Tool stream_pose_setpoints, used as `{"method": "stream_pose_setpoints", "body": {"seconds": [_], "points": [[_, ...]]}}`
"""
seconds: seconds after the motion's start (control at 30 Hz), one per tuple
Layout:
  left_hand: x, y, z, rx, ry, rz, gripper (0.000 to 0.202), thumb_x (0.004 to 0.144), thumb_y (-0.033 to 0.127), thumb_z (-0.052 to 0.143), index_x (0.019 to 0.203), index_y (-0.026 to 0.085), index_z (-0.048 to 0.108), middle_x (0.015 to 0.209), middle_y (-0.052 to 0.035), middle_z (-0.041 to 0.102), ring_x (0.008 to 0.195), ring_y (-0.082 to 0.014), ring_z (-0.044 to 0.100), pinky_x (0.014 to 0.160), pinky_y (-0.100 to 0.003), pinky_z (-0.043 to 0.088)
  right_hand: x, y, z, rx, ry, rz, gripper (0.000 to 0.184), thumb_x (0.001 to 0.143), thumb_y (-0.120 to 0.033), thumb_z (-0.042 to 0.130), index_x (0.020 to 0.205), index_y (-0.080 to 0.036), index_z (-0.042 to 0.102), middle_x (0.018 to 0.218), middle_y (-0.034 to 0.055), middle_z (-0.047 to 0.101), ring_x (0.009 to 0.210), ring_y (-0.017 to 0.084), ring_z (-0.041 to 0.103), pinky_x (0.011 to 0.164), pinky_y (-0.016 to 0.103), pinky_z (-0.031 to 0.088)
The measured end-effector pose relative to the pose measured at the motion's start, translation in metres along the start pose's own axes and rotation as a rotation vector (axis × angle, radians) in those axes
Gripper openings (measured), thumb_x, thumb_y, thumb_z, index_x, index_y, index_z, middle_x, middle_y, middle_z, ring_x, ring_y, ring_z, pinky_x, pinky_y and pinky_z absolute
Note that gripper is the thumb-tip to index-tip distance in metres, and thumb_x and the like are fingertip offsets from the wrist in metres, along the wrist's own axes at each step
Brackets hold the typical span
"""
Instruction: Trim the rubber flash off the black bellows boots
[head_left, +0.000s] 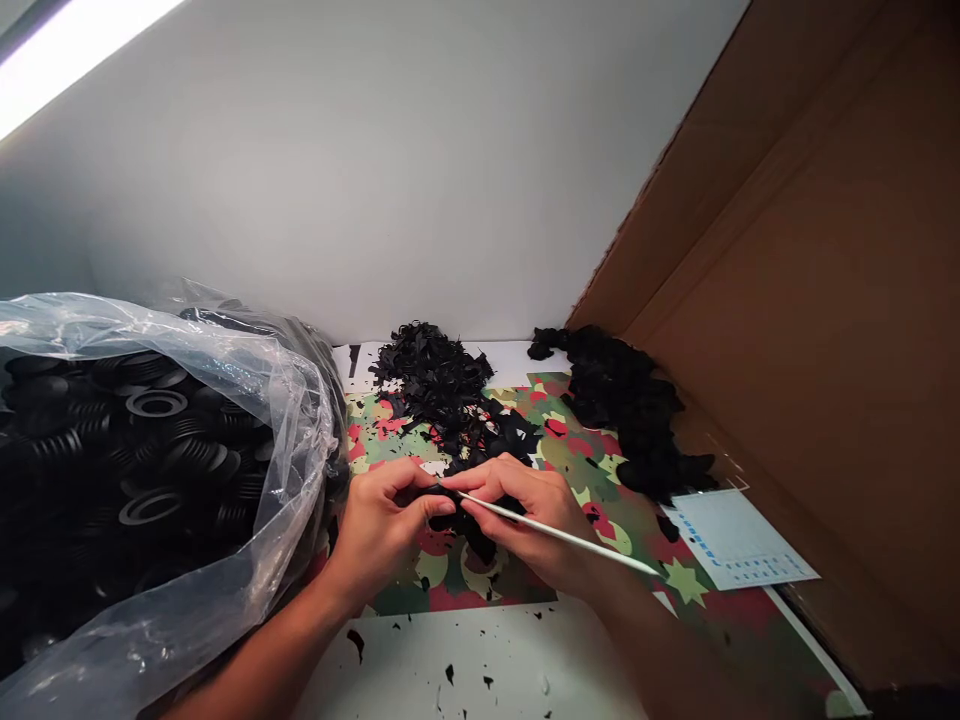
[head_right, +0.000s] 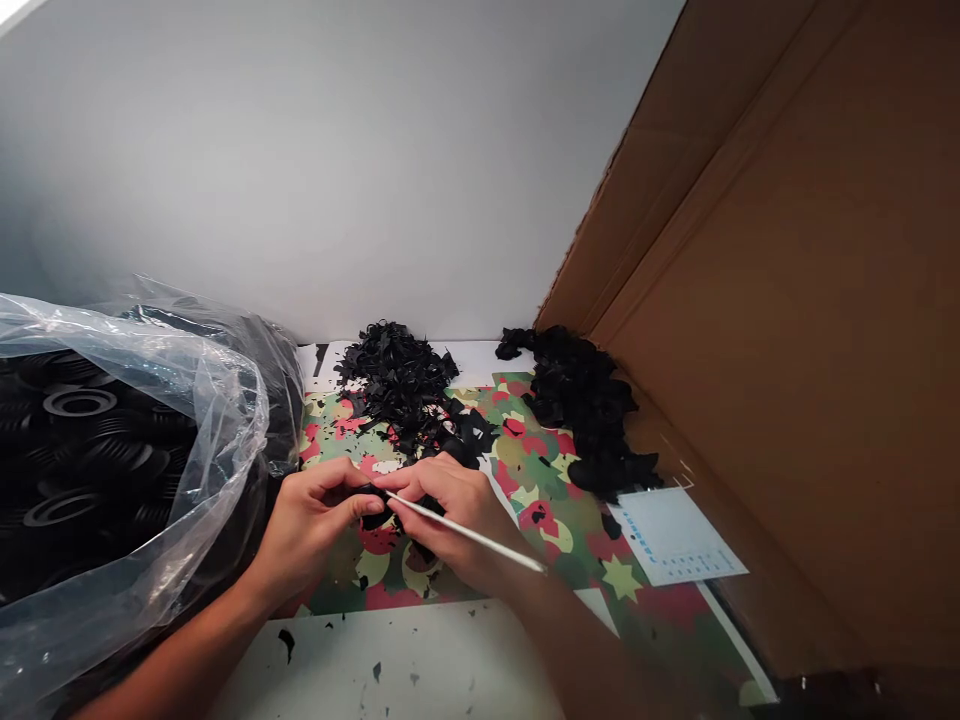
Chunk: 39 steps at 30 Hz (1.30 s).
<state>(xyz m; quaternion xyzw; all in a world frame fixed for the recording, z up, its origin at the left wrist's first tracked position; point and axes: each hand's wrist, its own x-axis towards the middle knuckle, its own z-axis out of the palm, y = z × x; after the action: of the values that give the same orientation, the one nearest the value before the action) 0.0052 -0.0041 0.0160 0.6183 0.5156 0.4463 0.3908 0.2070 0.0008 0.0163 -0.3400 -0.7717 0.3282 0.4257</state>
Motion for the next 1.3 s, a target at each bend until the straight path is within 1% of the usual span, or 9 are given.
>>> {"method": "stream_pose_setpoints", "body": {"seconds": [0.3,0.43,0.5,0.6,0.7,0.77,0.9,1.13,1.3], "points": [[-0.002,0.002,0.002,-0.028,0.017,0.008,0.015,0.071,0.025,0.081,0.061,0.019,0.073,0.059,0.0010,0.066,0.057,-0.0134,0.056,0.056,-0.024,0.043,0.004,0.007,0.008,-0.157,0.068,-0.106,0.017,0.098,-0.018,0.055,0.093,-0.025,0.069,0.101,0.0053,0.081,0.087,0.022,0.073,0.086,0.040,0.053],[-0.004,0.008,0.002,-0.202,0.052,-0.026,0.014,0.068,0.022,0.084,0.061,0.019,0.072,0.058,0.0029,0.064,0.052,-0.0106,0.053,0.050,-0.021,0.043,0.009,0.015,0.004,-0.118,0.204,0.084,0.015,0.095,-0.021,0.056,0.084,-0.024,0.065,0.096,0.0056,0.079,0.088,0.023,0.071,0.085,0.039,0.051],[-0.004,0.009,0.001,-0.285,0.057,-0.064,0.011,0.066,0.021,0.085,0.064,0.019,0.074,0.059,0.0028,0.066,0.051,-0.0102,0.054,0.048,-0.020,0.045,0.010,0.014,0.001,0.043,0.231,0.188,0.014,0.091,-0.025,0.057,0.079,-0.024,0.062,0.095,0.0049,0.076,0.085,0.022,0.069,0.080,0.036,0.051],[-0.002,0.010,0.002,-0.364,0.077,-0.070,0.016,0.062,0.019,0.088,0.076,0.020,0.079,0.069,0.0003,0.073,0.061,-0.0135,0.064,0.056,-0.021,0.053,0.010,0.009,0.003,0.370,0.177,0.283,0.007,0.086,-0.030,0.058,0.086,-0.023,0.060,0.082,0.0024,0.069,0.079,0.020,0.064,0.073,0.032,0.049],[0.000,0.008,0.003,-0.382,0.099,-0.026,0.024,0.060,0.018,0.091,0.082,0.021,0.081,0.077,-0.0013,0.076,0.073,-0.0160,0.070,0.064,-0.022,0.058,0.010,0.005,0.011,0.591,0.078,0.420,0.021,0.089,-0.041,0.056,0.081,-0.021,0.057,0.057,-0.0052,0.046,0.056,0.014,0.045,0.057,0.027,0.037],[0.000,0.007,0.003,-0.360,0.099,-0.003,0.025,0.059,0.018,0.092,0.082,0.021,0.081,0.078,-0.0015,0.076,0.074,-0.0159,0.070,0.065,-0.021,0.058,0.009,0.002,0.016,0.617,0.040,0.494,0.036,0.091,-0.054,0.057,0.076,-0.021,0.055,0.054,-0.0086,0.031,0.051,0.010,0.027,0.050,0.026,0.024],[0.001,0.005,0.004,-0.334,0.072,-0.006,0.025,0.060,0.018,0.092,0.081,0.021,0.080,0.079,-0.0015,0.076,0.073,-0.0154,0.070,0.064,-0.020,0.058,0.008,-0.001,0.020,0.614,0.029,0.558,0.045,0.081,-0.064,0.069,0.084,-0.021,0.060,0.056,-0.0090,0.035,0.052,0.009,0.026,0.050,0.026,0.019],[0.002,0.004,0.005,-0.331,0.052,-0.105,0.028,0.058,0.018,0.093,0.083,0.020,0.080,0.082,-0.0024,0.076,0.076,-0.0168,0.071,0.066,-0.022,0.059,0.009,0.002,0.016,0.561,0.062,0.551,0.032,0.076,-0.049,0.075,0.073,-0.019,0.066,0.055,-0.0074,0.036,0.055,0.010,0.030,0.052,0.027,0.023],[0.002,0.000,0.005,-0.508,-0.007,-0.183,0.033,0.057,0.024,0.096,0.084,0.018,0.079,0.078,-0.0028,0.075,0.072,-0.0159,0.069,0.065,-0.023,0.057,0.011,0.001,0.014,0.655,0.091,0.574,0.037,0.075,-0.053,0.075,0.067,-0.019,0.062,0.056,-0.0074,0.034,0.054,0.009,0.026,0.051,0.026,0.020]]}}
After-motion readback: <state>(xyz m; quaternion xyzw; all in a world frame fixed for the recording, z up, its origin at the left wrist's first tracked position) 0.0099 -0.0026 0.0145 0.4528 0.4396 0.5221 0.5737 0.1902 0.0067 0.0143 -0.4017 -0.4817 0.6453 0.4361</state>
